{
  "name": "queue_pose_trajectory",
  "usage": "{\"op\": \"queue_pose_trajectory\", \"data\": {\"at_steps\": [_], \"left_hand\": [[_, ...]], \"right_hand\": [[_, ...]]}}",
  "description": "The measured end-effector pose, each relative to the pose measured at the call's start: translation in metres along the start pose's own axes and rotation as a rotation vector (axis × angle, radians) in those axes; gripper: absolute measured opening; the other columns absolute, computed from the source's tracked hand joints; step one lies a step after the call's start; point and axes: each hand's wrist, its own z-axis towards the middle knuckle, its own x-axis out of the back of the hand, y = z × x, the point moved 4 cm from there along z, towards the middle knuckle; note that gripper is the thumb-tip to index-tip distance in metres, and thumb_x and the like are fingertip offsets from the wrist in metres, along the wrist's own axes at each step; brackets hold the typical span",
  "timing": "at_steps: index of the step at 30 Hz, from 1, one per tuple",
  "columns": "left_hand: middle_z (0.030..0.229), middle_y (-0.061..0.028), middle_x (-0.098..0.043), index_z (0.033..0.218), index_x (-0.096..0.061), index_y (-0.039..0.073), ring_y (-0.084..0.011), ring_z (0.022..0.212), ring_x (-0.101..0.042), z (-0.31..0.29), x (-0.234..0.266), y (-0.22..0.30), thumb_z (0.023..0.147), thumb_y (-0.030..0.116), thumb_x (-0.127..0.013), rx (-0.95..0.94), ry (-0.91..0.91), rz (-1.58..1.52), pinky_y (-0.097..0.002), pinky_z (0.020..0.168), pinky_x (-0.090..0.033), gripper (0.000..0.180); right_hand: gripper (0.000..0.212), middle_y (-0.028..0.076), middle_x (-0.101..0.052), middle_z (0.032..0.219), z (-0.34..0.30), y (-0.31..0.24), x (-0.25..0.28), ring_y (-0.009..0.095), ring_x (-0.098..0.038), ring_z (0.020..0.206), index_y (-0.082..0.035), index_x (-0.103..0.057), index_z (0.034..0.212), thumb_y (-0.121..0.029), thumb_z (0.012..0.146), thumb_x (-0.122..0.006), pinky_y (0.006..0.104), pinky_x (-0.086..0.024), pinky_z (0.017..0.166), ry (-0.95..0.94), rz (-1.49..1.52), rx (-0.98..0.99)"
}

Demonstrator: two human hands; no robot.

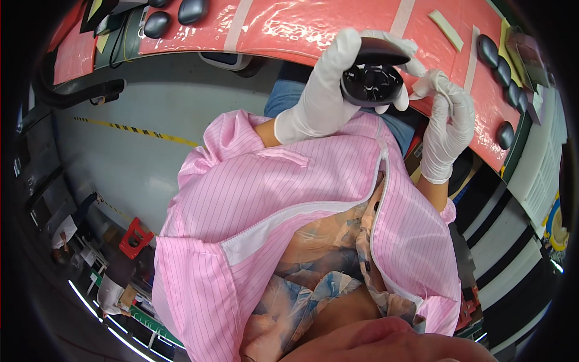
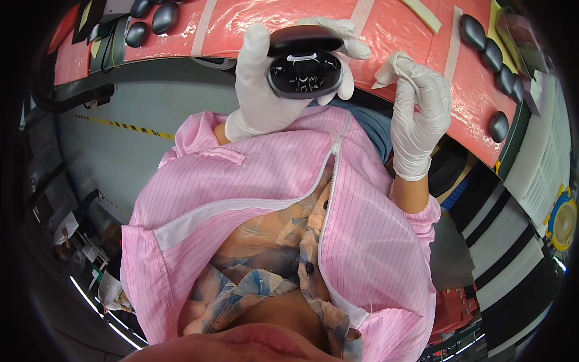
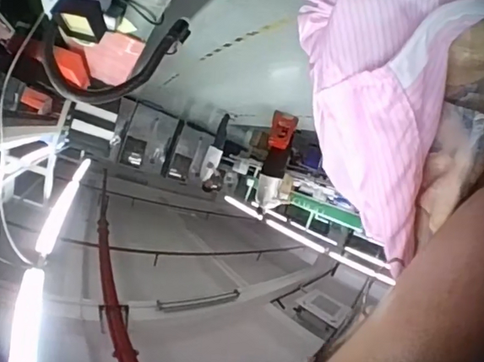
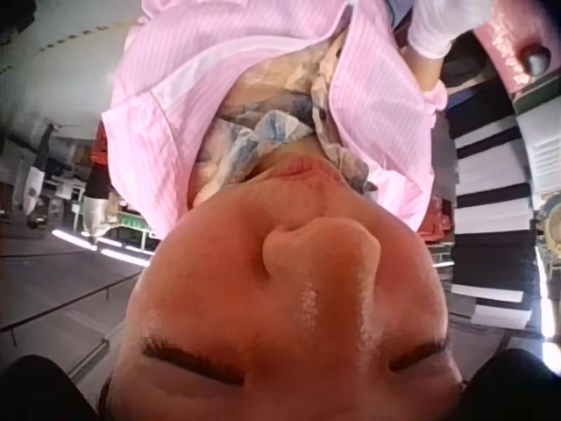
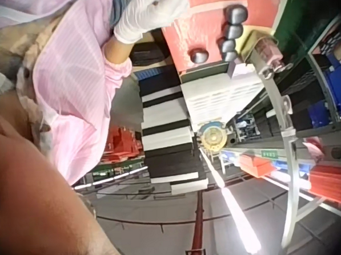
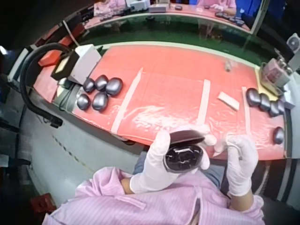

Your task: The worker is cleaning and inspecting small electronic cases, likely for wireless earbuds, using a swab and placing them into a tray.

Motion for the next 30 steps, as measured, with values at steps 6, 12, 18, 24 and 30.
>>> {"op": "queue_pose_trajectory", "data": {"at_steps": [6, 12, 18, 24, 30], "left_hand": [[0.098, -0.0148, -0.064, 0.118, -0.053, 0.0, -0.0246, 0.072, -0.063, -0.003, -0.007, -0.023, 0.098, 0.055, -0.025, 0.471, 0.119, -0.449, -0.0254, 0.055, -0.048, 0.065], [0.109, -0.0234, -0.06, 0.115, -0.052, -0.003, -0.0249, 0.081, -0.063, -0.001, 0.018, -0.028, 0.098, 0.056, -0.024, 0.514, 0.307, -0.316, -0.0272, 0.059, -0.051, 0.067], [0.118, -0.0271, -0.055, 0.116, -0.049, -0.008, -0.0256, 0.082, -0.062, 0.001, 0.016, -0.022, 0.098, 0.056, -0.023, 0.583, 0.385, -0.463, -0.0265, 0.06, -0.051, 0.072], [0.121, -0.0272, -0.054, 0.119, -0.048, -0.009, -0.0268, 0.09, -0.061, 0.0, 0.02, -0.023, 0.099, 0.055, -0.024, 0.578, 0.323, -0.608, -0.0284, 0.065, -0.052, 0.072], [0.119, -0.0296, -0.053, 0.121, -0.043, -0.015, -0.0415, 0.107, -0.058, 0.0, 0.007, -0.012, 0.084, 0.011, -0.044, 0.59, 0.299, -0.651, -0.0439, 0.099, -0.047, 0.045]], "right_hand": [[0.018, 0.011, -0.063, 0.092, 0.056, -0.049, -0.016, 0.023, -0.063, 0.08, -0.001, -0.064, 0.095, 0.004, 0.078, -0.059, 0.0305, -0.05, 0.074, -0.451, -0.334, 0.567], [0.013, 0.004, -0.065, 0.083, 0.054, -0.041, -0.018, 0.026, -0.061, 0.081, -0.009, -0.064, 0.085, -0.003, 0.074, -0.06, 0.0372, -0.048, 0.074, -0.607, -0.803, 0.421], [0.02, 0.008, -0.067, 0.099, 0.058, -0.023, 0.002, 0.023, -0.059, 0.095, -0.006, -0.067, 0.1, 0.001, 0.084, -0.058, 0.0338, -0.046, 0.084, -0.504, -0.452, 0.218], [0.027, 0.012, -0.061, 0.116, 0.046, 0.003, -0.004, 0.028, -0.057, 0.106, -0.005, -0.065, 0.109, -0.002, 0.082, -0.061, 0.0358, -0.045, 0.091, -0.372, -0.634, 0.249], [0.064, 0.012, -0.06, 0.117, 0.03, -0.008, -0.003, 0.027, -0.056, 0.109, -0.005, -0.051, 0.129, -0.008, 0.069, -0.074, 0.0365, -0.042, 0.097, -0.385, 0.082, 0.089]]}}
